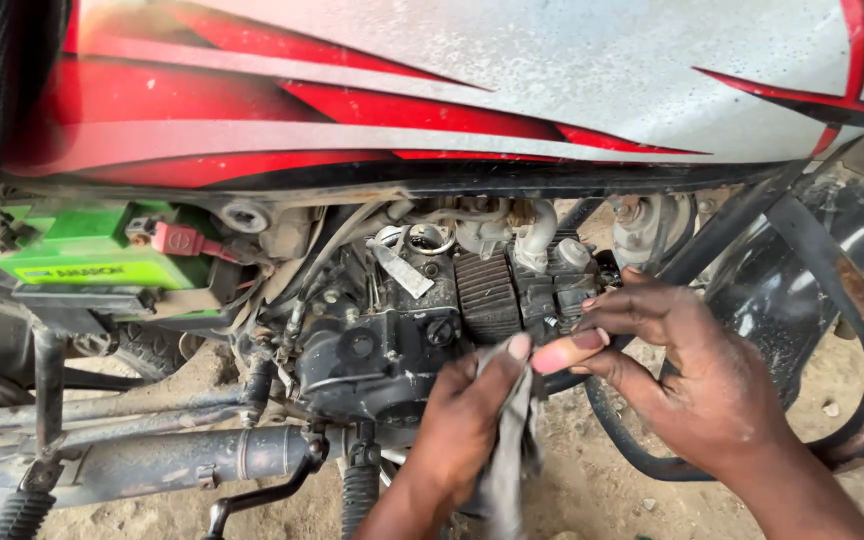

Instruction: The recorder is shown cleaning a spark plug and adjusting motorcycle engine components using tools.

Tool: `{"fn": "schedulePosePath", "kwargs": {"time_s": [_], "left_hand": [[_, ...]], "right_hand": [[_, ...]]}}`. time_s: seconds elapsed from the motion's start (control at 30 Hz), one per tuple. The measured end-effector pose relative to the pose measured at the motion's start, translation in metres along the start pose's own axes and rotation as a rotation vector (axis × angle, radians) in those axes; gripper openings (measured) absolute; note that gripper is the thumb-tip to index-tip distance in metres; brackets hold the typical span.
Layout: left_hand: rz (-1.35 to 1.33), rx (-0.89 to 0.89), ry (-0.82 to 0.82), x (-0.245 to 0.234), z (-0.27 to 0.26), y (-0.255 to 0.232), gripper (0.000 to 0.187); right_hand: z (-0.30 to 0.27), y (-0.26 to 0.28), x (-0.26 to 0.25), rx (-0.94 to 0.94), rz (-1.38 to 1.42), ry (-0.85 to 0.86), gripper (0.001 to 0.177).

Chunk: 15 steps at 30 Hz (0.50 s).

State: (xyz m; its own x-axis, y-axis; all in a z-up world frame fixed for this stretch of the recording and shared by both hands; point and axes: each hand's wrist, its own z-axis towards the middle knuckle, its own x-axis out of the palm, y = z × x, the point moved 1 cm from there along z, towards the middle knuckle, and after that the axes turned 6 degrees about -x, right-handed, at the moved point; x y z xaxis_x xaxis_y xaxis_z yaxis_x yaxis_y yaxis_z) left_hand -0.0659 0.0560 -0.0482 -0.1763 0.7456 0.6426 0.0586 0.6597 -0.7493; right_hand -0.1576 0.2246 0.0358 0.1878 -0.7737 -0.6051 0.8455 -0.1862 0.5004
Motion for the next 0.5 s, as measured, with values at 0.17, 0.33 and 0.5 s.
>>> {"fn": "schedulePosePath", "kwargs": {"time_s": [0.17,0.33,0.5], "left_hand": [[-0.193,-0.118,0.014,0.022,-0.028,-0.025,0.051],[-0.152,0.049,0.088,0.022,-0.022,-0.023,0.022],[0.204,0.372,0.068,0.021,-0.02,-0.013,0.015]], "right_hand": [[0.011,0.016,-0.003,-0.193,-0.157,0.001,0.028],[0.005,0.006,0.0,-0.167,-0.108,0.025,0.023],[-0.004,0.013,-0.001,-0.264,-0.213,0.018,0.034]]}}
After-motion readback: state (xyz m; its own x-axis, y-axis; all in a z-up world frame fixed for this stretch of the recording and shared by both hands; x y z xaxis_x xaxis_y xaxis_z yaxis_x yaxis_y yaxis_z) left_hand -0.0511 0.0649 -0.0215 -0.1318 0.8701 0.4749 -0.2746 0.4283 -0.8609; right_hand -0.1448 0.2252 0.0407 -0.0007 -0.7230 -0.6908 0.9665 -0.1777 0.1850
